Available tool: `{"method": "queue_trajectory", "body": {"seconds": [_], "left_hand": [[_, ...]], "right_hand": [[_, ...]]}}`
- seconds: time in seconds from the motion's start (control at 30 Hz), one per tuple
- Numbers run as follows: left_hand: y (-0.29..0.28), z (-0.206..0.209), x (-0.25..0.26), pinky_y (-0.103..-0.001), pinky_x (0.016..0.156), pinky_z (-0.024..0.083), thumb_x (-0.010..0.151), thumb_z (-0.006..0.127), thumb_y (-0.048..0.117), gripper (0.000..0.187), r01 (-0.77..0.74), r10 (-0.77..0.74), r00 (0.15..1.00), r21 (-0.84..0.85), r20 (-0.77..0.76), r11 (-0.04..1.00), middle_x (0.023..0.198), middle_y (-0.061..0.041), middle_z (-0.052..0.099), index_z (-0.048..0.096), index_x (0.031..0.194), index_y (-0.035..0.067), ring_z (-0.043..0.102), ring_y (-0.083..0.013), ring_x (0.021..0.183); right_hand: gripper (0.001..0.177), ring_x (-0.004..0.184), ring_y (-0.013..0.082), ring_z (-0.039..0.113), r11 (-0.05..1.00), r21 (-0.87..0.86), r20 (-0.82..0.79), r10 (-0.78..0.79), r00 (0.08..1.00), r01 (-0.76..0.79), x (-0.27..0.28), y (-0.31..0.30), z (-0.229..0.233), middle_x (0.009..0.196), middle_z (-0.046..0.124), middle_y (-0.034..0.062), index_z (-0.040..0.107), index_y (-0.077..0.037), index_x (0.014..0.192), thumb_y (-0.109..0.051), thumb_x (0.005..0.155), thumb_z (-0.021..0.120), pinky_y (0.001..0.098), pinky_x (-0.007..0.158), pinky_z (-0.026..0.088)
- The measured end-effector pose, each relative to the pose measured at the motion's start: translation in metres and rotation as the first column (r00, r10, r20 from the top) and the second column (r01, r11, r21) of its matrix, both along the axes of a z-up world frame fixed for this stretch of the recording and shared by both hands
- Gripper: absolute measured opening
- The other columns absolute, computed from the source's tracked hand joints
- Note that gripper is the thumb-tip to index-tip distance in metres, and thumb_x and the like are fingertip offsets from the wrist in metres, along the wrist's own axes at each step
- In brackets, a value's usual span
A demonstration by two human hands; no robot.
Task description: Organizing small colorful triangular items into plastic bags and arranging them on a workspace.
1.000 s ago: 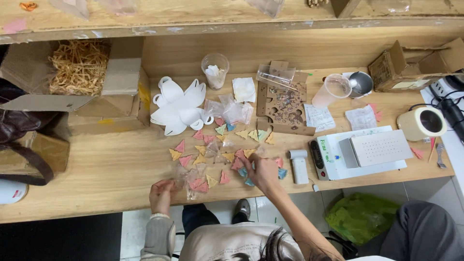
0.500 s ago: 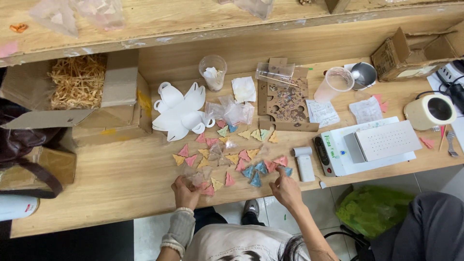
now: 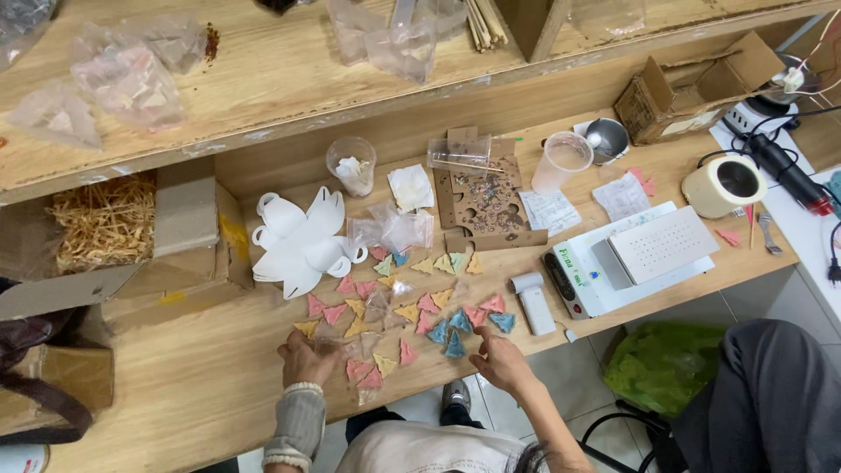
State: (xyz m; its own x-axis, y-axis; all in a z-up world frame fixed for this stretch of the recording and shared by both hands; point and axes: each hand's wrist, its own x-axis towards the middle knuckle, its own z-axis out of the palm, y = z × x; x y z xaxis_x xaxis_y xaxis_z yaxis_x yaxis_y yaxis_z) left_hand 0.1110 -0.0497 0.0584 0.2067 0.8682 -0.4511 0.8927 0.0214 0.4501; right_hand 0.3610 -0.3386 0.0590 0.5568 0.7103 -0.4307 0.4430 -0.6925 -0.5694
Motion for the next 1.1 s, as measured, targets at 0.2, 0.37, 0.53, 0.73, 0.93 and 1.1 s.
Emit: {"method": "queue_trajectory", "body": {"seconds": [0.2,0.37,0.53,0.73,0.93,1.1], "left_hand": [[0.004,-0.003,0.014,-0.047,0.098,0.052,0.066,0.088,0.031,0.105,0.095,-0.128,0.983,0.237,0.130,0.967,0.134,-0.028,0.045,0.032,0.149,0.000,0.056,-0.0437,0.120],[-0.010,-0.004,0.072,-0.045,0.099,0.051,0.073,0.084,0.024,0.076,0.356,-0.421,0.894,0.329,0.150,0.874,0.133,-0.018,0.053,0.050,0.138,0.006,0.058,-0.0361,0.120],[0.000,0.018,0.146,-0.043,0.105,0.049,0.084,0.078,0.024,0.049,0.562,-0.599,0.800,0.305,0.034,0.769,0.134,-0.009,0.056,0.061,0.129,0.012,0.059,-0.0289,0.122],[0.030,0.026,0.219,-0.054,0.120,0.026,0.074,0.074,0.003,0.074,0.860,-0.735,0.481,0.420,-0.477,0.290,0.164,-0.010,0.028,0.054,0.143,0.019,0.025,-0.0312,0.151],[0.080,-0.066,0.267,-0.072,0.108,0.023,0.088,0.064,0.012,0.068,0.873,-0.697,0.465,0.411,-0.545,0.261,0.162,-0.009,0.030,0.044,0.150,0.027,0.030,-0.0441,0.146],[0.078,0.028,0.242,-0.050,0.105,0.047,0.079,0.070,0.009,0.051,0.822,-0.753,0.535,0.443,-0.383,0.359,0.127,-0.011,0.069,0.059,0.129,0.013,0.066,-0.0326,0.117]], "right_hand": [[0.053,0.101,0.0334,0.069,0.996,0.000,0.035,0.086,0.996,-0.086,0.009,-0.005,-0.014,0.101,0.075,0.0131,0.056,-0.007,0.130,-0.022,0.083,0.076,0.0438,0.087,0.053],[0.048,0.101,0.0334,0.069,0.995,-0.045,0.012,0.087,0.996,-0.086,0.010,-0.014,-0.016,0.099,0.075,0.0144,0.060,-0.007,0.127,-0.020,0.083,0.075,0.0432,0.088,0.053],[0.046,0.099,0.0335,0.070,0.994,-0.036,-0.009,0.103,0.995,-0.103,0.019,-0.020,0.001,0.099,0.076,0.0144,0.060,-0.006,0.127,-0.020,0.085,0.073,0.0430,0.088,0.053],[0.043,0.095,0.0330,0.072,0.999,0.039,-0.037,0.009,0.999,-0.008,0.021,-0.034,0.027,0.097,0.077,0.0147,0.063,-0.004,0.125,-0.018,0.085,0.072,0.0418,0.084,0.055],[0.041,0.092,0.0310,0.073,0.995,0.012,-0.085,-0.097,0.992,0.098,0.020,-0.044,0.043,0.094,0.077,0.0129,0.062,-0.006,0.125,-0.019,0.087,0.071,0.0409,0.083,0.055],[0.040,0.084,0.0258,0.075,0.988,0.071,-0.135,-0.129,0.983,0.139,0.022,-0.034,0.062,0.095,0.077,0.0125,0.063,-0.005,0.125,-0.017,0.088,0.069,0.0372,0.079,0.058]]}}
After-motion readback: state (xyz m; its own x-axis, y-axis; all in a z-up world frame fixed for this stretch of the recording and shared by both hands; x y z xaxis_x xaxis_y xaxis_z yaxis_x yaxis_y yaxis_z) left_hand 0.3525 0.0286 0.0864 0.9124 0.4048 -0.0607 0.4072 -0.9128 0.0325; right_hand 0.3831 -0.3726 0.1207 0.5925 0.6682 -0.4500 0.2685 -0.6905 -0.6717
